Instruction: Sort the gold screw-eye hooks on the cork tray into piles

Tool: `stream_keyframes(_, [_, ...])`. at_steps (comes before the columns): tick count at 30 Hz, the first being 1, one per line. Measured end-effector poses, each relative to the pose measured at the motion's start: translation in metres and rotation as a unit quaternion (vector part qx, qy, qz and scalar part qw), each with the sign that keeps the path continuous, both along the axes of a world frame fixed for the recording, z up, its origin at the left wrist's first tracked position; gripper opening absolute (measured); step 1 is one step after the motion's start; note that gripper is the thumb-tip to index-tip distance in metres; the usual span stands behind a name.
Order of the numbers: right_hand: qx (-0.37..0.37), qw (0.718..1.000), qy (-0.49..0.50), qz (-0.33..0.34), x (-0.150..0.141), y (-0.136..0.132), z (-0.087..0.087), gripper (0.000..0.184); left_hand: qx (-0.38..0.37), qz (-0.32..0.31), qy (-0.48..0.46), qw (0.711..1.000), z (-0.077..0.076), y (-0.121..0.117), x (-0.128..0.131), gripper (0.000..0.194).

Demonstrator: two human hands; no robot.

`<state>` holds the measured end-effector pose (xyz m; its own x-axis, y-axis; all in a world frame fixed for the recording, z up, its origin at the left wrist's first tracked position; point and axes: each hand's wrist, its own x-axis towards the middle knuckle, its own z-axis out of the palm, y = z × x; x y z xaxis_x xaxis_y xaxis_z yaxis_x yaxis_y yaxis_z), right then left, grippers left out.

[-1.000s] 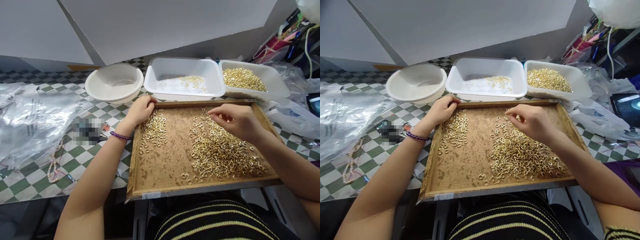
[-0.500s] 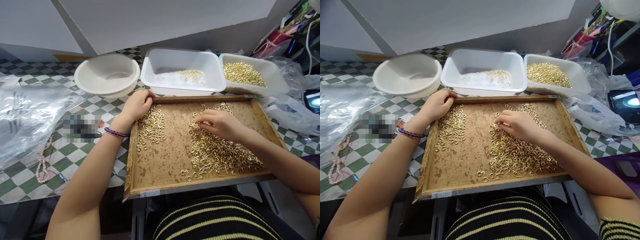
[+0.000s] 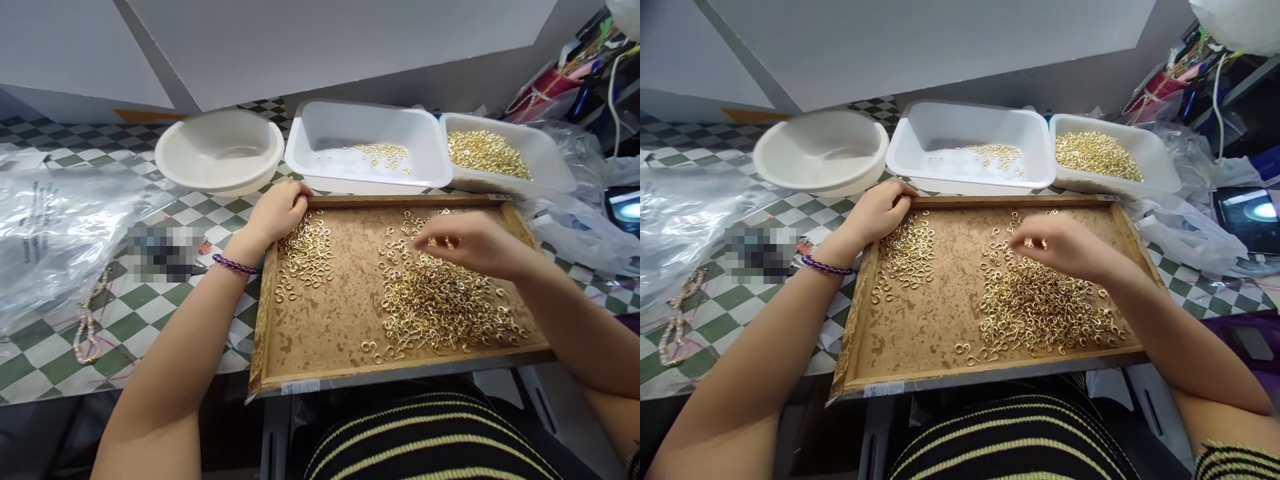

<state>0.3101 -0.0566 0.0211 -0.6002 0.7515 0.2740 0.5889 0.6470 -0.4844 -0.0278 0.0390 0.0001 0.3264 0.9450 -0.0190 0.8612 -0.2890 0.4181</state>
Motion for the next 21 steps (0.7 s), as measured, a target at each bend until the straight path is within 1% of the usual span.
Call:
stream_keyframes(1, [0.052, 0.994, 0.044, -0.087, 0.001, 0.000, 0.001, 0.020, 0.001, 0.000, 0.001, 1.000, 0.000, 0.000, 0.000, 0.039])
stream_keyframes(2, [0.100, 0.978, 0.078, -0.167, 0.001, 0.000, 0.002, 0.032, 0.002, 0.000, 0.001, 1.000, 0.000, 0.000, 0.000, 0.039])
stream_keyframes(3, [0.139, 0.961, 0.094, -0.221, 0.001, 0.001, 0.001, 0.048, 0.003, 0.000, 0.000, 1.000, 0.000, 0.000, 0.000, 0.039])
stream_keyframes(4, [0.164, 0.952, 0.088, -0.242, 0.002, 0.001, 0.001, 0.061, 0.003, 0.000, 0.000, 1.000, 0.000, 0.000, 0.000, 0.039])
stream_keyframes(5, [0.180, 0.953, 0.065, -0.235, 0.002, 0.001, 0.000, 0.066, 0.003, 0.000, -0.001, 1.000, -0.001, 0.001, 0.000, 0.039])
stream_keyframes(6, [0.193, 0.958, 0.037, -0.211, 0.002, 0.001, 0.000, 0.061, 0.002, 0.001, -0.001, 1.000, -0.001, 0.001, 0.000, 0.039])
stream_keyframes(7, [0.203, 0.963, 0.012, -0.178, 0.003, 0.001, -0.001, 0.050, 0.000, 0.001, 0.000, 1.000, -0.001, 0.001, 0.000, 0.039])
stream_keyframes(8, [0.198, 0.971, -0.006, -0.137, 0.003, 0.001, -0.001, 0.037, 0.000, 0.000, 0.001, 1.000, -0.002, 0.001, 0.000, 0.039])
stream_keyframes(9, [0.178, 0.980, -0.014, -0.091, 0.003, 0.000, -0.001, 0.027, 0.001, -0.001, 0.003, 1.000, -0.002, 0.001, 0.000, 0.039])
stream_keyframes(10, [0.148, 0.988, -0.015, -0.042, 0.002, -0.001, -0.001, 0.022, 0.002, -0.002, 0.005, 1.000, -0.002, 0.001, -0.001, 0.039])
stream_keyframes(12, [0.065, 0.996, -0.005, 0.055, -0.002, -0.005, 0.000, 0.020, 0.006, -0.003, 0.005, 1.000, -0.003, 0.001, -0.001, 0.040])
stream_keyframes(14, [-0.021, 0.991, -0.019, 0.131, -0.008, -0.011, -0.002, 0.025, 0.009, -0.004, 0.001, 1.000, -0.004, 0.001, -0.001, 0.041])
stream_keyframes(15, [-0.047, 0.985, -0.036, 0.159, -0.013, -0.014, -0.004, 0.027, 0.009, -0.004, -0.001, 1.000, -0.004, 0.002, -0.002, 0.041])
stream_keyframes(16, [-0.061, 0.980, -0.061, 0.178, -0.018, -0.017, -0.007, 0.030, 0.009, -0.005, -0.002, 1.000, -0.004, 0.002, -0.002, 0.041])
stream_keyframes(18, [-0.065, 0.972, -0.103, 0.201, -0.027, -0.023, -0.015, 0.031, 0.009, -0.004, -0.002, 1.000, -0.004, 0.002, -0.002, 0.041])
stream_keyframes(21, [-0.063, 0.966, -0.112, 0.222, -0.036, -0.028, -0.025, 0.022, 0.010, -0.003, -0.001, 1.000, -0.003, 0.001, -0.002, 0.040])
